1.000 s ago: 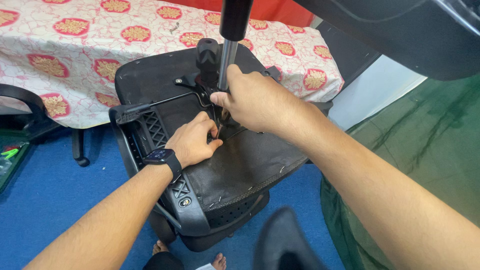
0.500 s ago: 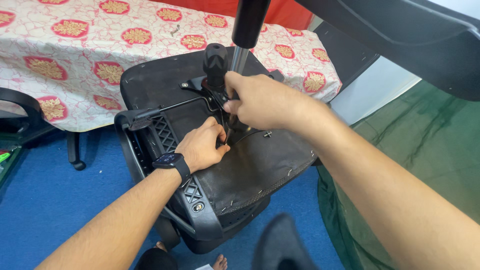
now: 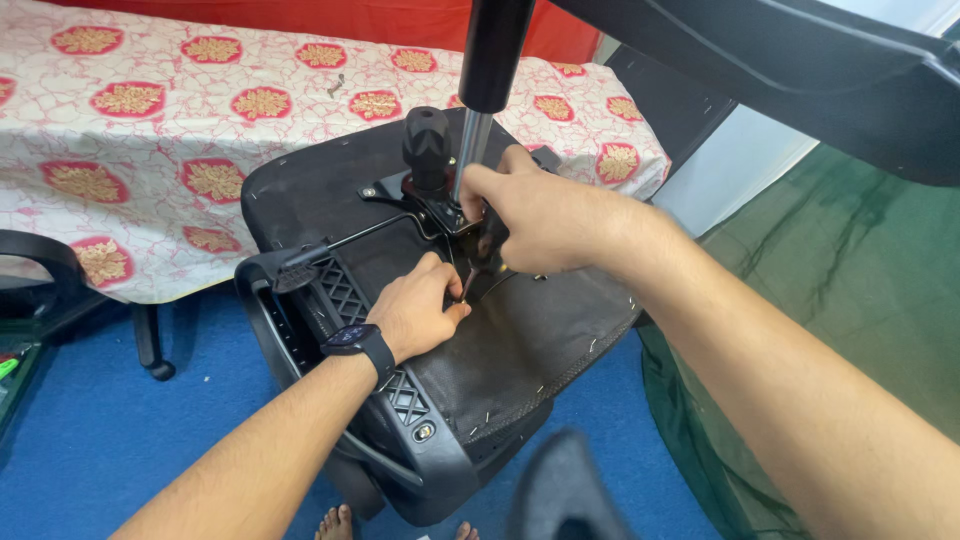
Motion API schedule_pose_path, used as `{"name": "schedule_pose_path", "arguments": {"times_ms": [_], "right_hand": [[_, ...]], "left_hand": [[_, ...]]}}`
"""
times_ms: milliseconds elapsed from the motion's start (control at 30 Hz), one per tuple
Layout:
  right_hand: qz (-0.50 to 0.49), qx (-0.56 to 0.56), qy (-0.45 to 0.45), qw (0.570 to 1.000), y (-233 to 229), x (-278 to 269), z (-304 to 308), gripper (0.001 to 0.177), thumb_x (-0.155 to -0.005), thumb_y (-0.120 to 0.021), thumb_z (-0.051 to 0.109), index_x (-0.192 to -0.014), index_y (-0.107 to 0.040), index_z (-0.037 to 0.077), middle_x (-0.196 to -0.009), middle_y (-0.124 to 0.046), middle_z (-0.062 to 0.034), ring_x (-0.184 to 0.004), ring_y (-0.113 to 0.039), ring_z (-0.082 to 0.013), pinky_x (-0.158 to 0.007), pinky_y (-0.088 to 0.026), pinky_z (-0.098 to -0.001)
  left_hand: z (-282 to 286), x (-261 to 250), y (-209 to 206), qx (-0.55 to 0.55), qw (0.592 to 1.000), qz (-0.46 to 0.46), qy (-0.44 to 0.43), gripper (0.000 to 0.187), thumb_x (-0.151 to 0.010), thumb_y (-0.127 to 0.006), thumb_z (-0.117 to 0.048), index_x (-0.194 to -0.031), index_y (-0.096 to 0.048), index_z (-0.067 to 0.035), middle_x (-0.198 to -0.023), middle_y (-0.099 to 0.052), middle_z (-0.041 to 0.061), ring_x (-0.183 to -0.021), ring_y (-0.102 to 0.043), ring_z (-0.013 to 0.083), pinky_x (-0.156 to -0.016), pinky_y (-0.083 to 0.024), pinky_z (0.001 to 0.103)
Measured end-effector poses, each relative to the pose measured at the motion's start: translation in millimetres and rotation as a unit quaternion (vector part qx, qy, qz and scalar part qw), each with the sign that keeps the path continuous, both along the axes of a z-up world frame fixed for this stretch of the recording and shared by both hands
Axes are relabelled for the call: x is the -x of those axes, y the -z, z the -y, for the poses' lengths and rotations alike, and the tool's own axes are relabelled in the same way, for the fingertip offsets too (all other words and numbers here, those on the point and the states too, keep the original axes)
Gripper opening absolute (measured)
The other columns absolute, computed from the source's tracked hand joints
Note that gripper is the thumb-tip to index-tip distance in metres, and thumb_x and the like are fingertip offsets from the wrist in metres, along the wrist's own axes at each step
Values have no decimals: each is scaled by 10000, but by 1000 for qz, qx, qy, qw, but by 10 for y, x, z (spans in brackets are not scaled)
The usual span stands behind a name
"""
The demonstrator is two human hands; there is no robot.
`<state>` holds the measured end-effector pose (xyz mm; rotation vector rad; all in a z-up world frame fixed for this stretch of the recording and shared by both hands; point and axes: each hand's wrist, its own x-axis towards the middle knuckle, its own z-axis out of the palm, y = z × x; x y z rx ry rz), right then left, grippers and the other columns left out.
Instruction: The person uses a screwdriver to remove screws from the underside of an office chair. They systematically loosen and remove multiple screws from the central mounting plate, detaching the gas lift mechanism from the seat base.
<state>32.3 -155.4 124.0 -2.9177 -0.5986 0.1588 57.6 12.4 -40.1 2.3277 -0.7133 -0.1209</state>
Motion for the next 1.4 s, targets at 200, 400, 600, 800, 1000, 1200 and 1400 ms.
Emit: {"name": "schedule_pose_path", "arguments": {"times_ms": [200,400,600,800,1000,1200,1400], "right_hand": [[-4,88,125,988,24,-24,-32,304,-1084,-581,364,-1149,-590,67,-1004,-726,-229,-985,-709,-404,-843,-531,-493],[67,-60,3,996,104,40,-5,629,-773,-799,252,-1333,-566,87,-1114,-613,-275,-971,-654,-453,-821,-535,-501],[33,-11,83,996,176,26,-9,277,-947,-681,262,-1128,-615,63,-997,-715,-241,-982,-698,-415,-855,-535,-508],[32,3,180,983,95,90,-114,621,-998,-708,405,-1245,-434,-95,-1064,-659,-329,-1025,-683,-459,-846,-557,-495],[-26,-61,-7,998,-98,95,-181,322,-790,-689,153,-1099,-696,59,-1206,-645,-236,-1037,-704,-398,-854,-563,-469],[-44,43,235,970,-74,106,-298,484,-1066,-581,450,-1198,-547,-15,-1163,-683,-298,-1150,-661,-445,-969,-510,-504],[7,-41,60,997,-36,76,-194,580,-834,-755,218,-1328,-500,55,-1237,-567,-235,-1067,-638,-424,-937,-521,-455]], "left_hand": [[-7,-26,-11,-16,1000,-11,8,258,-842,-756,-278,-975,-653,-82,-1090,-603,101,-953,-678,343,-831,-521,472],[-9,-32,9,-14,1000,-7,11,251,-837,-754,-263,-975,-659,-77,-1105,-603,100,-957,-680,357,-846,-515,482],[2,-51,47,-19,1000,1,14,255,-844,-746,-254,-1001,-651,-77,-1104,-599,109,-948,-684,358,-843,-522,487],[1,-50,75,-8,1000,14,14,242,-844,-756,-254,-983,-668,-76,-1099,-606,110,-950,-678,362,-841,-519,488],[9,-56,38,-25,1000,-7,11,253,-850,-748,-263,-981,-657,-67,-1099,-600,109,-933,-697,339,-839,-534,473],[0,-49,40,-13,1000,4,8,249,-831,-759,-255,-965,-657,-72,-1080,-610,107,-916,-692,350,-821,-529,483],[6,-53,44,-5,1000,1,7,247,-830,-755,-264,-958,-652,-78,-1075,-612,96,-893,-702,346,-817,-538,475]]}}
